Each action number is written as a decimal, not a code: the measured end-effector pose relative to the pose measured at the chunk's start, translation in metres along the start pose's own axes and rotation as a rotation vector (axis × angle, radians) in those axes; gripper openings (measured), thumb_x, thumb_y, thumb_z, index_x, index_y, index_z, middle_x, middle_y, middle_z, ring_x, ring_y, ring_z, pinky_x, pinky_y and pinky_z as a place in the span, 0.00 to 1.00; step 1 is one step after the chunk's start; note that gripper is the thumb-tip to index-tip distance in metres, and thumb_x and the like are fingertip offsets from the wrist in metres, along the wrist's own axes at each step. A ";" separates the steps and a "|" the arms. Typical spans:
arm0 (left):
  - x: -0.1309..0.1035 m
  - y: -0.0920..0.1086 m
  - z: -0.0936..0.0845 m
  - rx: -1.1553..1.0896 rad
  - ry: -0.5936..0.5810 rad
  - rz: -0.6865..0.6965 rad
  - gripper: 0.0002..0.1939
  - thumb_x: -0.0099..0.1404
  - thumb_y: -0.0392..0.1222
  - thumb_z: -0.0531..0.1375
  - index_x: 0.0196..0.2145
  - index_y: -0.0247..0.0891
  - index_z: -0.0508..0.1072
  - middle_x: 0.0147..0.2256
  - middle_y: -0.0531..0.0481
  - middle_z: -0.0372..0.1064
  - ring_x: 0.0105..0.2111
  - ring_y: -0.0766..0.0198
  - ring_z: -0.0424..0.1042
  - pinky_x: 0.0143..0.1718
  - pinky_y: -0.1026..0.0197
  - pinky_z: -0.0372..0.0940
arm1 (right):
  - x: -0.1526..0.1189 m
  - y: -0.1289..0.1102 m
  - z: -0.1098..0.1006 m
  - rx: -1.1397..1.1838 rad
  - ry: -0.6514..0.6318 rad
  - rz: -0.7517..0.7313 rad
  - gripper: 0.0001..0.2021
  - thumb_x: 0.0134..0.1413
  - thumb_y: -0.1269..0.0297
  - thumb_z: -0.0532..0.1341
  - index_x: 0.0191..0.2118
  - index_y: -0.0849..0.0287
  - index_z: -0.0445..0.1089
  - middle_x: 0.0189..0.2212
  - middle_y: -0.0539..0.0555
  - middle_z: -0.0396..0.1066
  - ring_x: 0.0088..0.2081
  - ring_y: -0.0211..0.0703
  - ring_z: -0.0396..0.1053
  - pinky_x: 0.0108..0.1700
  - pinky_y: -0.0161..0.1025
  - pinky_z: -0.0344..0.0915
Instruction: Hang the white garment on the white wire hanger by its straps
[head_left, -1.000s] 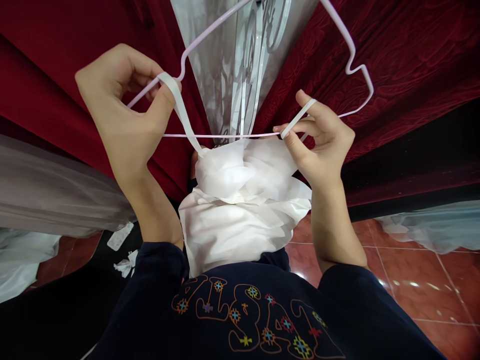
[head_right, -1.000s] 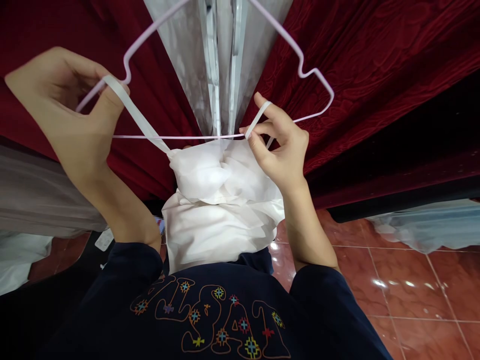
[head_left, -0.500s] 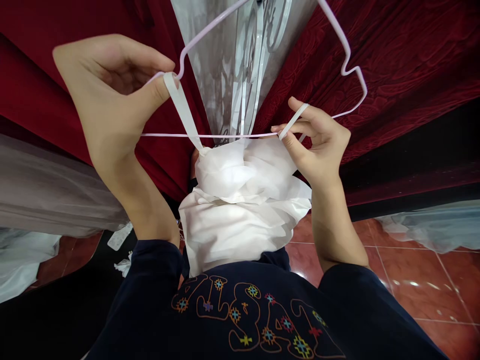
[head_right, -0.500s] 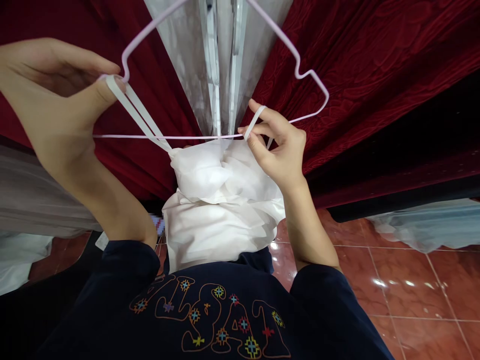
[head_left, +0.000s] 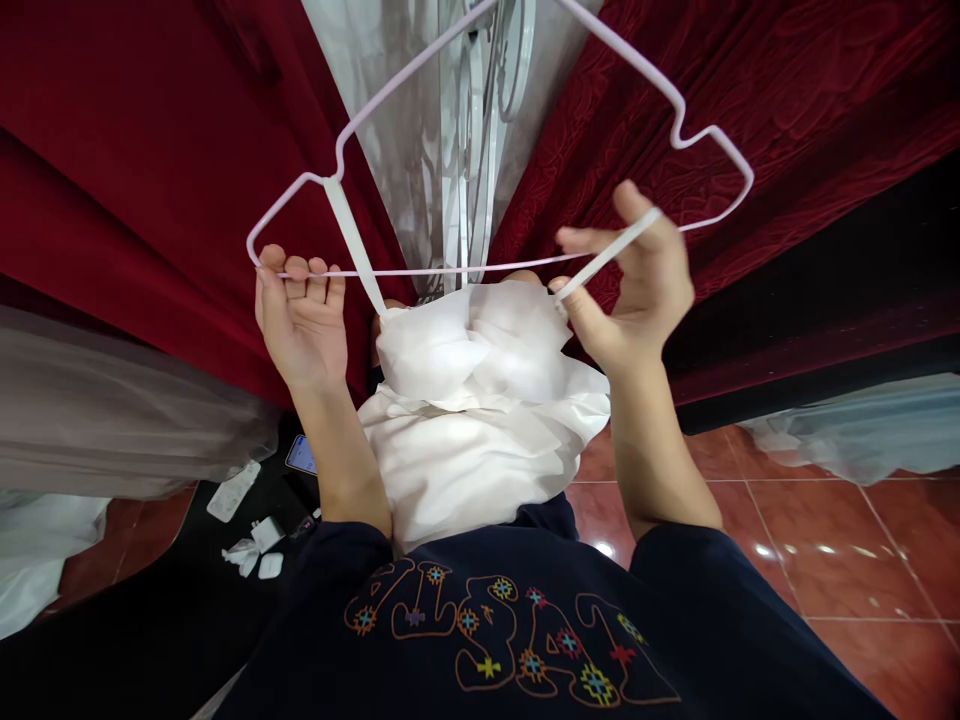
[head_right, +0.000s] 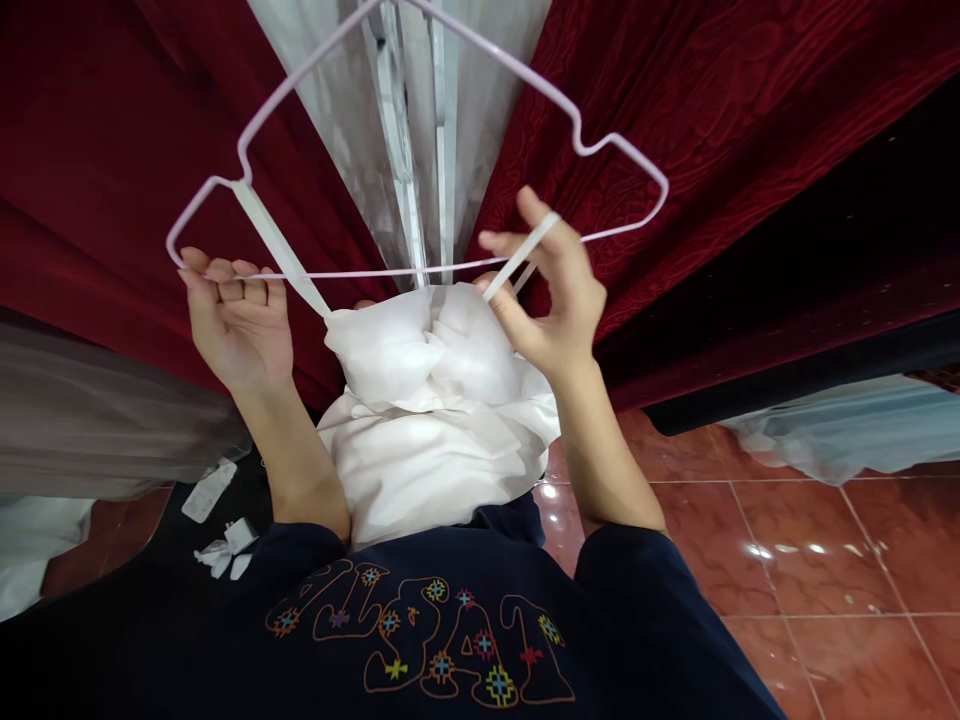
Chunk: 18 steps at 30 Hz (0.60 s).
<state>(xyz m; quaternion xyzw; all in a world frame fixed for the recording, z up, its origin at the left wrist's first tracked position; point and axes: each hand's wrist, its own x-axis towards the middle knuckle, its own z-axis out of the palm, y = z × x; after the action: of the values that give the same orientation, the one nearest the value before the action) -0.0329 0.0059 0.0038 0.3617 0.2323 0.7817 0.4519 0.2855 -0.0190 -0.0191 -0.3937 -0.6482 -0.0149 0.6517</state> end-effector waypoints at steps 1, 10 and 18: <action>0.000 0.000 -0.001 0.014 0.007 0.020 0.08 0.79 0.52 0.70 0.45 0.48 0.79 0.35 0.54 0.73 0.43 0.65 0.79 0.55 0.62 0.75 | 0.002 0.005 -0.004 0.039 0.103 -0.034 0.34 0.58 0.40 0.73 0.67 0.42 0.70 0.57 0.56 0.79 0.53 0.53 0.83 0.58 0.54 0.82; 0.013 0.006 -0.012 0.076 0.006 -0.002 0.12 0.88 0.48 0.59 0.47 0.45 0.80 0.34 0.52 0.73 0.46 0.64 0.82 0.54 0.62 0.77 | 0.026 0.117 -0.076 0.155 0.232 -0.146 0.47 0.37 0.23 0.75 0.55 0.54 0.77 0.44 0.54 0.76 0.44 0.46 0.78 0.50 0.53 0.77; 0.018 -0.003 -0.021 0.156 -0.012 -0.001 0.11 0.78 0.58 0.70 0.47 0.50 0.82 0.36 0.51 0.74 0.45 0.60 0.83 0.54 0.63 0.79 | 0.077 0.010 -0.058 -0.155 -0.118 -0.008 0.37 0.42 0.24 0.75 0.43 0.55 0.77 0.42 0.58 0.81 0.46 0.52 0.80 0.52 0.54 0.75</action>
<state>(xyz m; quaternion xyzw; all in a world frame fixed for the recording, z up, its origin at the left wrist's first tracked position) -0.0536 0.0221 -0.0053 0.4004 0.2899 0.7589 0.4239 0.3509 -0.0050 0.0506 -0.4406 -0.6840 -0.0443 0.5797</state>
